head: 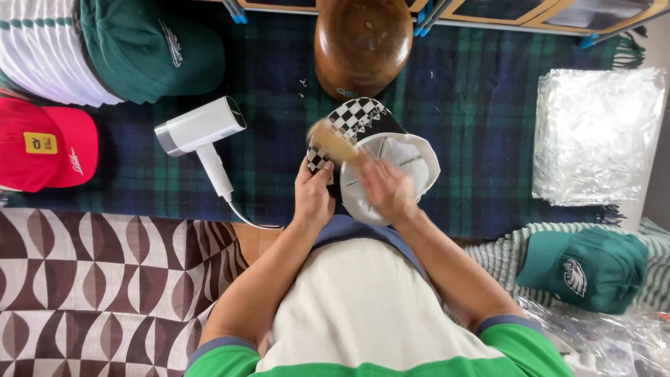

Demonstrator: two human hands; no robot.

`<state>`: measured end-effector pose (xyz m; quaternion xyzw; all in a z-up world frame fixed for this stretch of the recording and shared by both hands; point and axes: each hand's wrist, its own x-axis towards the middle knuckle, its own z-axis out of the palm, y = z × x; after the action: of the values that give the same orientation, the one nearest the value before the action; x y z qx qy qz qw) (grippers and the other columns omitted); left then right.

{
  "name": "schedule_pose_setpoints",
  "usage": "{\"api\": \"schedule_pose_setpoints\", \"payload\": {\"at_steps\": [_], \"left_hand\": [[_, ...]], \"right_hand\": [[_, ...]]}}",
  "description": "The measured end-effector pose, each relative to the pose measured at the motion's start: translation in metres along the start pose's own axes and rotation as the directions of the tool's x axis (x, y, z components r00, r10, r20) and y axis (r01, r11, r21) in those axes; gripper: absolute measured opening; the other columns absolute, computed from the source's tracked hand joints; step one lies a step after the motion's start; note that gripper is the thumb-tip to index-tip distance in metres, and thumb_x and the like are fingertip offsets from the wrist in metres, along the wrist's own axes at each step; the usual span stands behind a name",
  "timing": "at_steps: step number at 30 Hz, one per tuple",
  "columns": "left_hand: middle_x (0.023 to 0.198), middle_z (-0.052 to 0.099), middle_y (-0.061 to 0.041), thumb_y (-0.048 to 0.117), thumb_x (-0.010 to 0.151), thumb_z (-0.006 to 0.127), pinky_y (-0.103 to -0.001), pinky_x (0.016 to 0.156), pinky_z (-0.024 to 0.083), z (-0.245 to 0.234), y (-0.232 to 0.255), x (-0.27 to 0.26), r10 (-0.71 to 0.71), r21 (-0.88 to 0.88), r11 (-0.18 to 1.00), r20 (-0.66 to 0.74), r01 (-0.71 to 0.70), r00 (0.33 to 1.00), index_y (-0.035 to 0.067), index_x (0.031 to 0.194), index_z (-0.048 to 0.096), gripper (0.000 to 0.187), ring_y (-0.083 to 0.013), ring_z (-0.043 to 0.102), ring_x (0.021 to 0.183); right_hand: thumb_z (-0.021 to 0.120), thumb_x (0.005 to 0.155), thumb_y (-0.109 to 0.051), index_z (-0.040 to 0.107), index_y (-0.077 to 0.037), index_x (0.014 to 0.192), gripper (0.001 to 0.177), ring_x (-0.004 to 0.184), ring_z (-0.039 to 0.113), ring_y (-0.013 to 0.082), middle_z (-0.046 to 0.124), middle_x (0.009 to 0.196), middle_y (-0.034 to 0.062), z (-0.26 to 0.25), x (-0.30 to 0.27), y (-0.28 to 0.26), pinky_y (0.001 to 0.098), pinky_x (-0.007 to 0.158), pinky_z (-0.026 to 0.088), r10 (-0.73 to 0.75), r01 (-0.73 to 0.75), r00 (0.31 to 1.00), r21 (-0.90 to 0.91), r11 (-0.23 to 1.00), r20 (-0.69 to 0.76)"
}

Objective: Brushing a checkered baseball cap with a small wooden brush to clean it.

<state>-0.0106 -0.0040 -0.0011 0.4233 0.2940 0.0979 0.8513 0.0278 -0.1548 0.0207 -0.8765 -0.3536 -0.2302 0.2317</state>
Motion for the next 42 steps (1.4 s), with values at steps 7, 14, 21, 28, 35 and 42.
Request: {"api": "schedule_pose_setpoints", "payload": {"at_steps": [7,14,21,28,35,42], "left_hand": [[0.097,0.073,-0.009,-0.007,0.094,0.062,-0.039,0.080,0.060,0.005,-0.008,-0.003,-0.051,-0.013,0.999,0.013,0.051,0.999,0.005,0.119,0.066,0.028,-0.0194,0.070,0.087],[0.097,0.072,-0.013,-0.013,0.084,0.060,-0.038,0.074,0.060,-0.002,-0.011,0.003,-0.096,-0.102,0.991,-0.082,0.087,0.992,0.007,0.118,0.060,0.040,-0.0256,0.072,0.085],[0.095,0.072,-0.013,-0.019,0.067,0.046,-0.033,0.061,0.056,0.012,0.023,-0.005,-0.238,-0.165,0.964,-0.171,0.211,0.956,0.012,0.120,0.060,0.063,-0.0266,0.070,0.077],[0.102,0.075,-0.016,-0.012,0.069,0.050,-0.040,0.067,0.060,-0.014,0.002,0.010,-0.327,-0.174,0.937,-0.129,0.303,0.936,0.016,0.121,0.067,0.061,-0.0342,0.073,0.085],[0.100,0.073,-0.019,-0.010,0.072,0.049,-0.041,0.070,0.059,-0.035,0.011,0.019,-0.376,-0.201,0.913,-0.076,0.355,0.924,0.011,0.120,0.065,0.055,-0.0347,0.072,0.086],[0.084,0.068,-0.012,-0.006,0.085,0.055,-0.036,0.063,0.058,-0.026,0.063,0.006,-0.476,-0.161,0.866,0.020,0.473,0.879,0.013,0.094,0.059,0.022,-0.0280,0.069,0.076]], "right_hand": [[0.061,0.103,-0.028,0.071,-0.010,0.126,0.031,0.082,0.072,0.0277,0.074,0.101,0.0098,0.007,-0.035,0.034,0.0361,0.063,0.059,0.246,-0.246,0.969,0.049,0.968,0.002],[0.062,0.104,-0.021,0.064,-0.002,0.126,0.029,0.091,0.071,0.0357,0.071,0.110,0.0194,0.016,-0.034,0.051,0.0394,0.072,0.059,0.354,-0.354,0.934,0.008,0.935,-0.041],[0.061,0.107,-0.026,0.066,-0.006,0.129,0.030,0.087,0.073,0.0287,0.073,0.104,0.0130,0.015,-0.027,0.054,0.0361,0.069,0.059,0.339,-0.344,0.938,-0.073,0.936,-0.075],[0.063,0.100,-0.037,0.068,-0.025,0.134,0.036,0.071,0.071,0.0202,0.068,0.087,-0.0029,0.010,-0.014,0.008,0.0315,0.059,0.058,0.151,-0.150,0.986,-0.010,0.989,0.069],[0.066,0.101,-0.029,0.070,-0.013,0.129,0.033,0.082,0.073,0.0271,0.073,0.097,0.0085,0.011,-0.007,-0.013,0.0344,0.068,0.059,0.199,-0.199,0.980,-0.054,0.978,-0.003],[0.064,0.106,-0.024,0.067,-0.004,0.132,0.033,0.081,0.071,0.0359,0.071,0.097,0.0174,0.005,-0.009,0.035,0.0436,0.063,0.058,0.325,-0.336,0.937,-0.071,0.939,-0.129]]}}
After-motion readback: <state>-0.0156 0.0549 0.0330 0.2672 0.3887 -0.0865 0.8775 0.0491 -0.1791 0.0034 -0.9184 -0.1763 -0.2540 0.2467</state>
